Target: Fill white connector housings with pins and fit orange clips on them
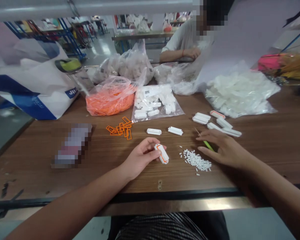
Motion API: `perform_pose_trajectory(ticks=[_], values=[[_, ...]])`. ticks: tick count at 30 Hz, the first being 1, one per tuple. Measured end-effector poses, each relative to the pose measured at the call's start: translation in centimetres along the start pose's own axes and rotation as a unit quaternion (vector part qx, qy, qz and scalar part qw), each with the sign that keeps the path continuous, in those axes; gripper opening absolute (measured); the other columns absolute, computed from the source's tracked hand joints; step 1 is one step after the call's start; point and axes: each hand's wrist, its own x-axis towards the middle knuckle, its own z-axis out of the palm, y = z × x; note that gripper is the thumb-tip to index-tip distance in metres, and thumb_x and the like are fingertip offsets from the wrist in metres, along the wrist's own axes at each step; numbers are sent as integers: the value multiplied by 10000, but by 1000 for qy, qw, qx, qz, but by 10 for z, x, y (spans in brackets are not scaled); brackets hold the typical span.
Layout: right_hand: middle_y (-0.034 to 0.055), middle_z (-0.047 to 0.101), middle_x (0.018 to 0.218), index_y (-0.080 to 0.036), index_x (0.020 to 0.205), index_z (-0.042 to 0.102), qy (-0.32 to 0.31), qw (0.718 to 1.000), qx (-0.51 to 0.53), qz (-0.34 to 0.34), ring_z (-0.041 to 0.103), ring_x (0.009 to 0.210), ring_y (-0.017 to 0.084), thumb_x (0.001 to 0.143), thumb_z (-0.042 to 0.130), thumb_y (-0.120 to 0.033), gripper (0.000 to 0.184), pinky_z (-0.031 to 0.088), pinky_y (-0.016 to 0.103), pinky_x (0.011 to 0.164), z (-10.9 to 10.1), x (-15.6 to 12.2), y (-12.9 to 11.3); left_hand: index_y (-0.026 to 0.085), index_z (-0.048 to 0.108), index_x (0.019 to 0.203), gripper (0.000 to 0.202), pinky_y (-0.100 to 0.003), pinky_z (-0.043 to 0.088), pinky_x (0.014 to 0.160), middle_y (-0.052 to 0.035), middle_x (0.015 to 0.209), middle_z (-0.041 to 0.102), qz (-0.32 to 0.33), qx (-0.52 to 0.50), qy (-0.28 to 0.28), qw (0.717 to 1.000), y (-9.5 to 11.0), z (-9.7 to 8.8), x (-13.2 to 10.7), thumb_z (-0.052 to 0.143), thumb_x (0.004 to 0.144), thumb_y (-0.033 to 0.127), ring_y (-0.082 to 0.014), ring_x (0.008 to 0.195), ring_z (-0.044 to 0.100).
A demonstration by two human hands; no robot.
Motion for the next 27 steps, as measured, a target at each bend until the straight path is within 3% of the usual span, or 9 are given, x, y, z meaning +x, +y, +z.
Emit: perform_pose_trajectory(ticks=[2, 5, 9, 12, 16, 20, 23, 25, 27], values=[[140, 681, 1091, -183, 999, 723, 13, 1000, -20, 9, 631, 1038, 312, 856, 575, -434, 325, 490, 511, 914, -1, -1, -9, 163, 541, 938, 256, -250, 478, 708, -53, 973, 685, 9, 38, 8, 999, 0, 2, -1, 734, 780, 224, -124, 784, 631], [125, 698, 1043, -188, 988, 722, 74, 997, -9, 26, 647, 979, 284, 860, 588, -441, 313, 496, 497, 891, 1, 4, -48, 159, 532, 911, 279, -239, 501, 652, -7, 856, 640, 7, 90, 22, 996, 1, 6, -3, 749, 755, 238, -123, 754, 620], [91, 701, 1072, -202, 1192, 627, -3, 992, 124, -25, 658, 936, 216, 839, 637, -426, 419, 539, 372, 813, 19, 15, -110, 157, 486, 827, 315, -212, 500, 596, 17, 792, 612, -5, 119, 25, 993, 2, 8, -6, 769, 720, 246, -85, 663, 573], [98, 725, 974, -166, 1140, 652, 26, 992, 105, -59, 670, 842, 215, 908, 547, -318, 296, 536, 371, 755, 31, 20, -129, 159, 473, 809, 321, -195, 495, 576, 25, 770, 594, -8, 126, 23, 992, 2, 8, -7, 765, 721, 260, -74, 645, 551], [80, 733, 1006, -197, 1115, 676, 49, 992, 112, 6, 685, 847, 199, 908, 540, -336, 283, 539, 329, 750, 19, 22, -94, 160, 537, 928, 304, -249, 537, 650, -22, 915, 610, -1, 135, 17, 991, 2, 8, -7, 738, 743, 295, -113, 760, 595], [125, 730, 1012, -179, 1102, 700, 109, 962, -80, 239, 678, 907, 302, 845, 581, -386, 350, 519, 419, 758, -9, 28, -14, 160, 580, 969, 251, -262, 534, 664, -34, 898, 601, 3, 170, -9, 985, 2, 10, -9, 677, 800, 319, -140, 813, 602], [156, 723, 1020, -153, 1038, 723, 94, 950, -185, 232, 651, 942, 344, 800, 619, -339, 319, 487, 463, 811, -20, 34, 28, 156, 592, 928, 196, -254, 522, 657, -21, 838, 593, -3, 193, -29, 981, 0, 10, -11, 645, 828, 317, -126, 774, 588], [161, 715, 1035, -151, 1000, 727, 123, 951, -192, 209, 631, 977, 335, 822, 597, -341, 292, 456, 469, 876, -18, 39, 30, 156, 594, 928, 187, -247, 516, 649, -20, 828, 592, 0, 200, -33, 979, 0, 10, -11, 634, 838, 315, -123, 768, 584], [133, 722, 1000, -171, 957, 730, 157, 962, -152, 162, 633, 968, 295, 857, 557, -322, 250, 444, 442, 904, -10, 47, 14, 152, 596, 925, 188, -244, 513, 640, -22, 827, 592, 6, 205, -38, 978, -1, 9, -11, 632, 839, 316, -122, 762, 580]])
